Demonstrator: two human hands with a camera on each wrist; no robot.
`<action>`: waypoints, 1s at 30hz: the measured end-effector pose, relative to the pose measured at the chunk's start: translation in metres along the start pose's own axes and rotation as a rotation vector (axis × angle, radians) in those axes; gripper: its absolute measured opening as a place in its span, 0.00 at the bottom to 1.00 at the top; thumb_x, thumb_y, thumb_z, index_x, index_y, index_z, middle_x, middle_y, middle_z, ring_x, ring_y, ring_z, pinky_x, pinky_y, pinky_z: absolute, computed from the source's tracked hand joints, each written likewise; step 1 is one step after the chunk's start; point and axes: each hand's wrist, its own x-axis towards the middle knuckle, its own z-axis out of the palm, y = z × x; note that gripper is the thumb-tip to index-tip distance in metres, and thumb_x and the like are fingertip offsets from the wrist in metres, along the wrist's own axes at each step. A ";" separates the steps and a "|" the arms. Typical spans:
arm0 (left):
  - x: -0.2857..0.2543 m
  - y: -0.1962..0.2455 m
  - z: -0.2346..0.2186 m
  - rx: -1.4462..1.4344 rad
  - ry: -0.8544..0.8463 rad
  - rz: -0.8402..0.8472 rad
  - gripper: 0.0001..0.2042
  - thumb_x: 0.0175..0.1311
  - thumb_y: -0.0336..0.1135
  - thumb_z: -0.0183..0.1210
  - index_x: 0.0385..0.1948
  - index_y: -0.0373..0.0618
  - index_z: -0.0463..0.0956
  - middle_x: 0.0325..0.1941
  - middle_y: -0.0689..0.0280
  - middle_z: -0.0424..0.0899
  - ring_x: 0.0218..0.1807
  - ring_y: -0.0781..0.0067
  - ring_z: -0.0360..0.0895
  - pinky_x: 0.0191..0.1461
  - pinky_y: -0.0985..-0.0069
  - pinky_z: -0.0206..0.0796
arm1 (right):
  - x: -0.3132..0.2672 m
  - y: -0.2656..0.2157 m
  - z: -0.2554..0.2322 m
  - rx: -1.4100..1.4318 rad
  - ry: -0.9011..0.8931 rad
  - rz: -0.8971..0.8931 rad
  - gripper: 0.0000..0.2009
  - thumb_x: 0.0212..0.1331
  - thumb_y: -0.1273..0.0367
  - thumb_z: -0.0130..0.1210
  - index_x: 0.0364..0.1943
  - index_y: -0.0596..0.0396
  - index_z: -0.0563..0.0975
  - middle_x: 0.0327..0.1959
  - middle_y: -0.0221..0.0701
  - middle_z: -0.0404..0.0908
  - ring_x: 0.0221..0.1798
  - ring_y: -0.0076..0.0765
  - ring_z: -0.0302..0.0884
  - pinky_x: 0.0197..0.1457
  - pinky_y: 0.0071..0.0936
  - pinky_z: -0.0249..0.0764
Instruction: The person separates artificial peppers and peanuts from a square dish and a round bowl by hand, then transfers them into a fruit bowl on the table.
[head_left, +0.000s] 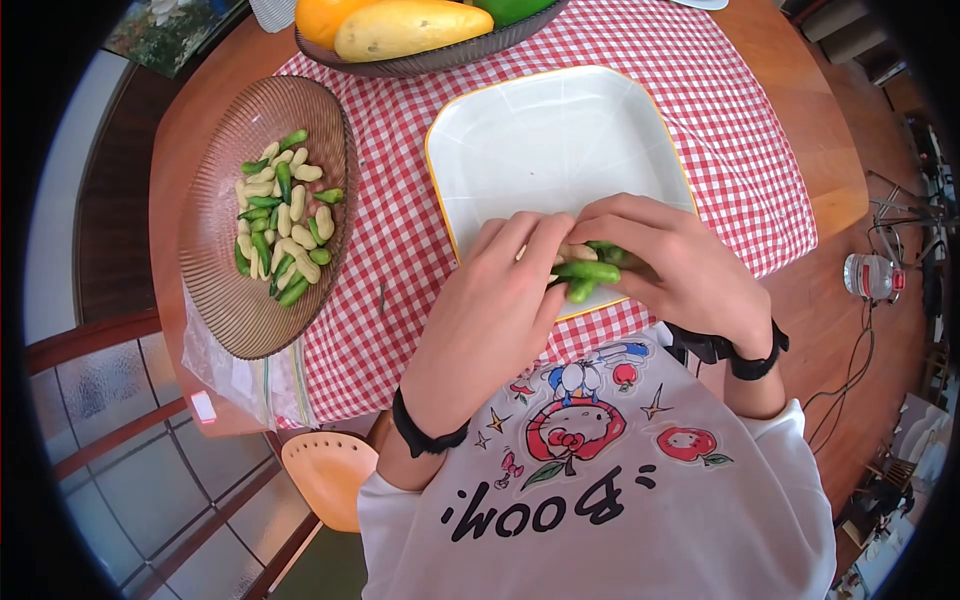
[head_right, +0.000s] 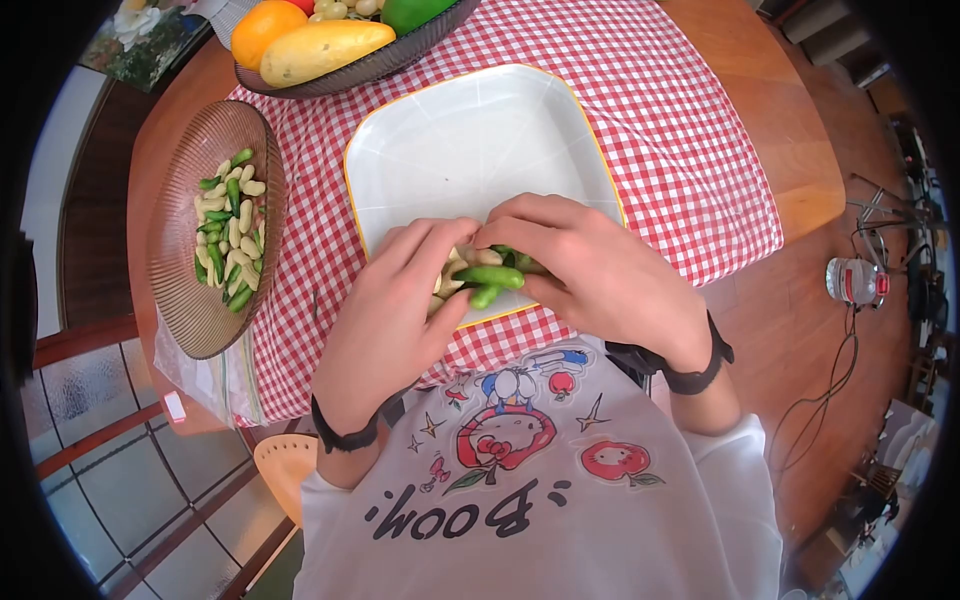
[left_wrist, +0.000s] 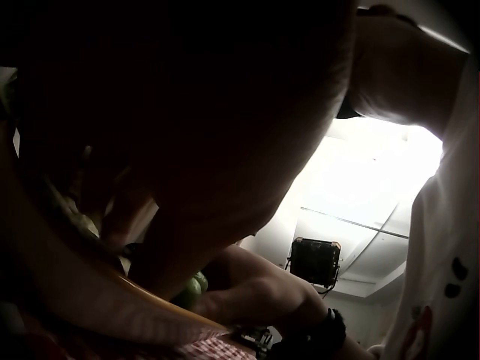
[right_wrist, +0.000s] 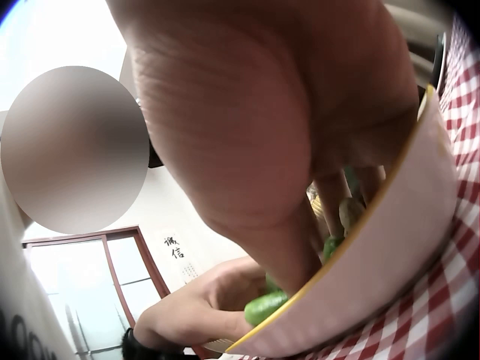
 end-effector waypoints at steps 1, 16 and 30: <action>-0.001 -0.001 0.000 0.000 -0.001 0.000 0.25 0.62 0.24 0.65 0.63 0.36 0.72 0.56 0.53 0.78 0.61 0.48 0.77 0.63 0.56 0.74 | -0.002 0.000 -0.001 -0.005 0.009 -0.026 0.24 0.53 0.81 0.68 0.57 0.58 0.80 0.58 0.41 0.82 0.60 0.55 0.81 0.61 0.45 0.82; -0.008 0.002 -0.006 0.204 0.088 -0.001 0.36 0.59 0.34 0.72 0.72 0.42 0.70 0.74 0.48 0.68 0.75 0.45 0.67 0.74 0.51 0.61 | -0.010 -0.012 -0.004 -0.211 0.080 0.086 0.33 0.55 0.66 0.76 0.68 0.46 0.78 0.68 0.42 0.76 0.65 0.58 0.77 0.65 0.47 0.79; -0.006 0.006 0.006 0.016 0.012 -0.081 0.30 0.70 0.29 0.64 0.73 0.39 0.66 0.64 0.49 0.73 0.63 0.42 0.76 0.64 0.56 0.73 | -0.002 -0.008 0.015 -0.018 0.071 0.108 0.24 0.60 0.67 0.72 0.60 0.58 0.80 0.60 0.41 0.79 0.52 0.54 0.85 0.55 0.44 0.83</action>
